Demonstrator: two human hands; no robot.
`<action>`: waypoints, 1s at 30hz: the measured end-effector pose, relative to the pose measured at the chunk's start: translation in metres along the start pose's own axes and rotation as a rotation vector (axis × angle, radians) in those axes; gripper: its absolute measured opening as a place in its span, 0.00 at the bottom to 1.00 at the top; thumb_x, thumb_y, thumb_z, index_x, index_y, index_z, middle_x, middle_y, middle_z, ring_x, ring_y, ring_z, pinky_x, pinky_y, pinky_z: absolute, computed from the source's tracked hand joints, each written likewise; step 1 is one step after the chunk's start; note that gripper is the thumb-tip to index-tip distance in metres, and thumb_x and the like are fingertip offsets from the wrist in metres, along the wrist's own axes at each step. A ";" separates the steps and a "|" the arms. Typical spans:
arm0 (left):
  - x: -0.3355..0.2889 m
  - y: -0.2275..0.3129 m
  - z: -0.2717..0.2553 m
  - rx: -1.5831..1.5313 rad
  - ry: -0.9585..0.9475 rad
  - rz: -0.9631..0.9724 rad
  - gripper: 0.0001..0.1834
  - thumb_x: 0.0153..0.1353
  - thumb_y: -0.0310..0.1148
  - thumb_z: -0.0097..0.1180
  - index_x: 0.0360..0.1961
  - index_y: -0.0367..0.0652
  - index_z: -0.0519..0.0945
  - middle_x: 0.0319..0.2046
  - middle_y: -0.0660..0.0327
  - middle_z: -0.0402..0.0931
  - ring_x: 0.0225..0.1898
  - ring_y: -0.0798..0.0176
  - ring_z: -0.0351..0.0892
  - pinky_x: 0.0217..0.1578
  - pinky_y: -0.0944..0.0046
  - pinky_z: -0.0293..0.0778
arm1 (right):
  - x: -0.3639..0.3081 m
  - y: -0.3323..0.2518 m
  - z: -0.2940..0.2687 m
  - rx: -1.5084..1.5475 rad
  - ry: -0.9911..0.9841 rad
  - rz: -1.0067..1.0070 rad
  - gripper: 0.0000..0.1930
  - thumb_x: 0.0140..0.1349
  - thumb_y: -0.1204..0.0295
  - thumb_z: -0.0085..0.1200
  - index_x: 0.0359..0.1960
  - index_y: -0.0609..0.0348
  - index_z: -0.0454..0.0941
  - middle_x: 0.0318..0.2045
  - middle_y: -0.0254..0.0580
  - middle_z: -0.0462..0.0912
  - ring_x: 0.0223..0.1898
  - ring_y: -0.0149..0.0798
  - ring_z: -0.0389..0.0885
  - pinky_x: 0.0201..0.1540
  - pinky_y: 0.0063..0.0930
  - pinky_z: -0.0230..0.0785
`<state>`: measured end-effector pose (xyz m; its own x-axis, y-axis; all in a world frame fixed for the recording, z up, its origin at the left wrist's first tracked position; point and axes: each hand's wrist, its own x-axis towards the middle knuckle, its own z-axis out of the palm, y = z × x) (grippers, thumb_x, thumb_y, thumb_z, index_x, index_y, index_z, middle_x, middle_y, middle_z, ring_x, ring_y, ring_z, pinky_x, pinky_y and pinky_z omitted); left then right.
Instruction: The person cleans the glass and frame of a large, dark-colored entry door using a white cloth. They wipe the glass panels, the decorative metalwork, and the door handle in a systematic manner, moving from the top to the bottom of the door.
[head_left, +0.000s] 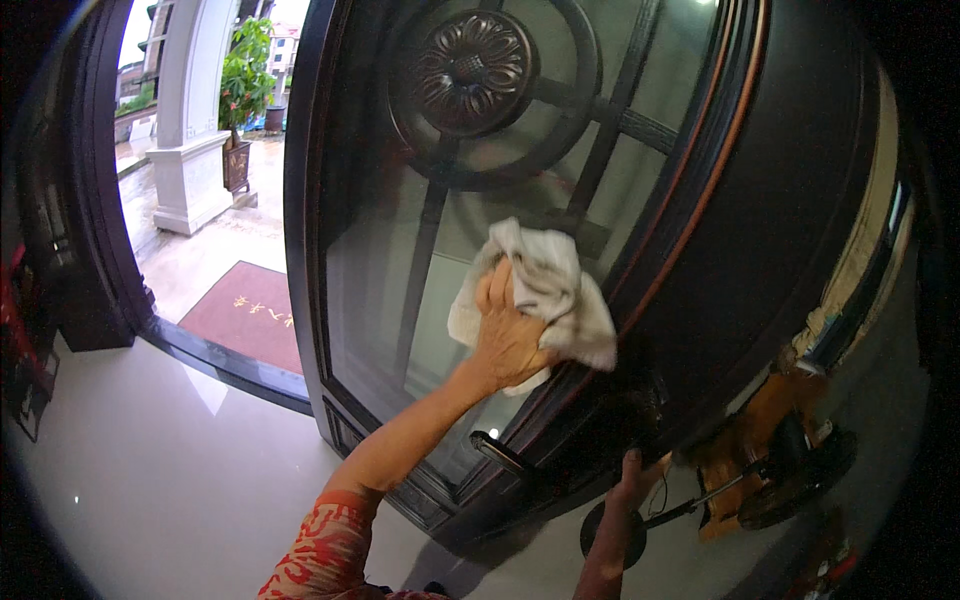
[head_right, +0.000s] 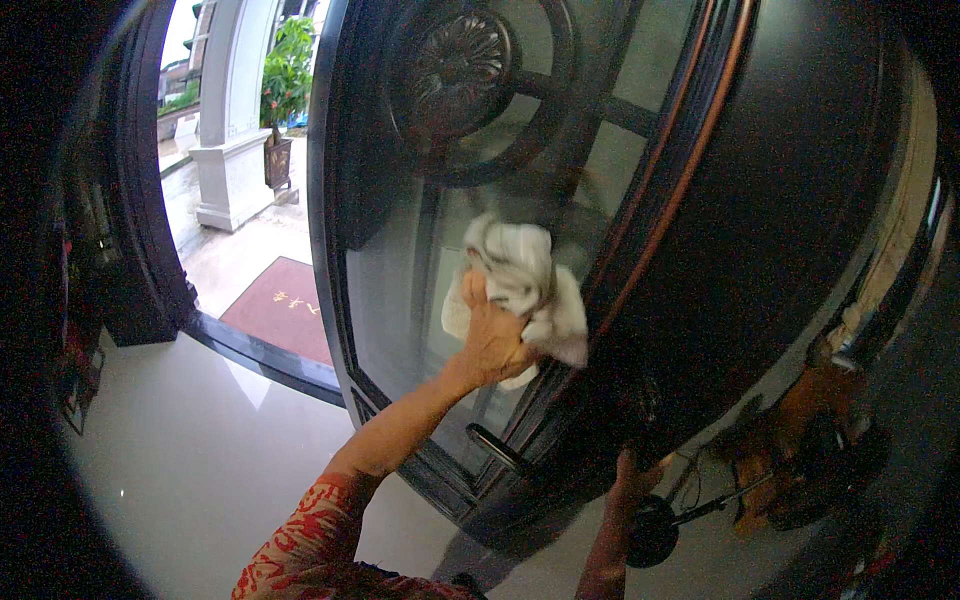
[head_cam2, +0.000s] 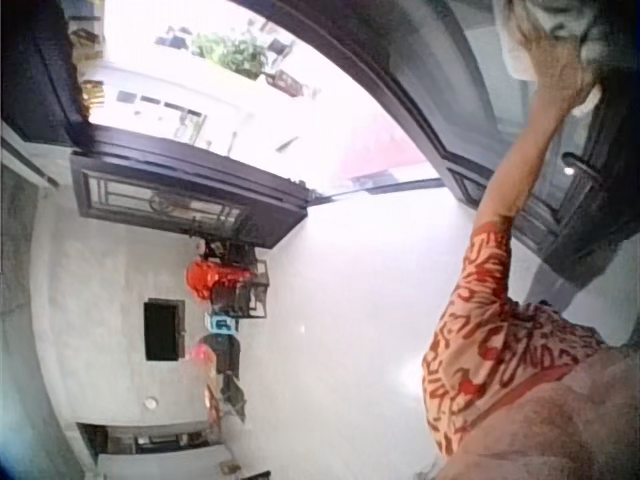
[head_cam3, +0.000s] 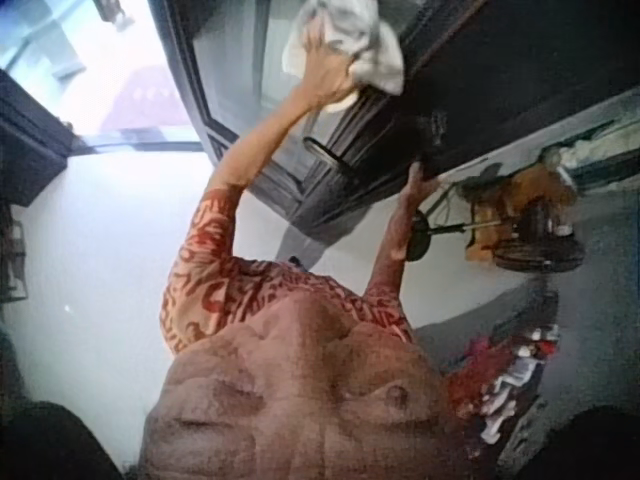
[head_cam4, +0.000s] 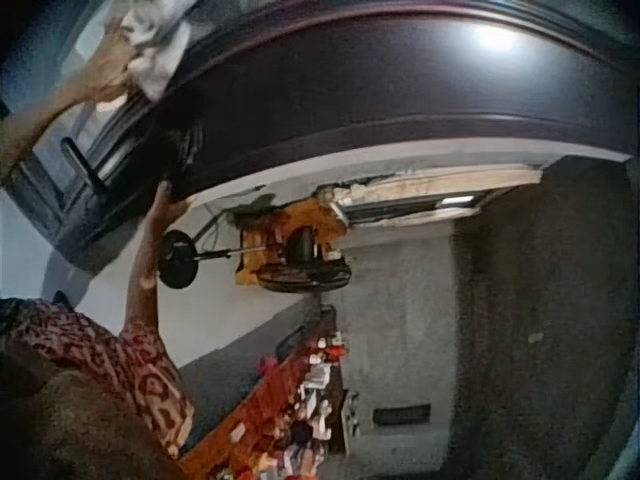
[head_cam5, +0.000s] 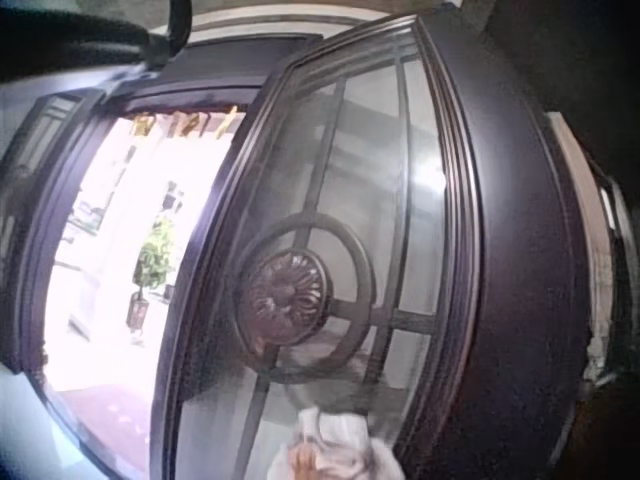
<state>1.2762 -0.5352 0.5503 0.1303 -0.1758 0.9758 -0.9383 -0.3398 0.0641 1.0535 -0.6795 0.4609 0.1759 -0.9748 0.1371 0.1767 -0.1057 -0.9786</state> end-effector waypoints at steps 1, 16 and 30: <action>0.019 0.004 -0.009 -0.027 0.043 -0.017 0.31 0.60 0.61 0.37 0.42 0.45 0.79 0.56 0.40 0.57 0.62 0.40 0.43 0.59 0.42 0.39 | 0.014 0.015 -0.003 -0.012 0.028 0.006 0.44 0.51 0.66 0.56 0.68 0.52 0.45 0.65 0.52 0.52 0.62 0.51 0.58 0.63 0.47 0.55; -0.059 -0.054 -0.003 0.171 -0.060 -0.431 0.28 0.58 0.43 0.37 0.55 0.36 0.67 0.57 0.44 0.62 0.64 0.42 0.51 0.61 0.32 0.25 | -0.013 0.002 -0.001 0.058 0.050 -0.117 0.44 0.52 0.49 0.55 0.66 0.54 0.50 0.65 0.53 0.51 0.65 0.52 0.52 0.64 0.55 0.46; -0.168 -0.063 -0.004 -0.145 -0.127 -0.829 0.28 0.57 0.40 0.50 0.55 0.33 0.64 0.51 0.39 0.62 0.52 0.35 0.60 0.53 0.39 0.51 | -0.009 0.000 0.003 0.068 0.018 -0.034 0.51 0.51 0.37 0.49 0.69 0.47 0.39 0.69 0.46 0.39 0.69 0.52 0.40 0.67 0.55 0.33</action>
<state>1.3127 -0.4808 0.3834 0.8202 -0.0281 0.5714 -0.5545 -0.2844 0.7820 1.0549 -0.6704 0.4599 0.1510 -0.9743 0.1670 0.2479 -0.1262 -0.9605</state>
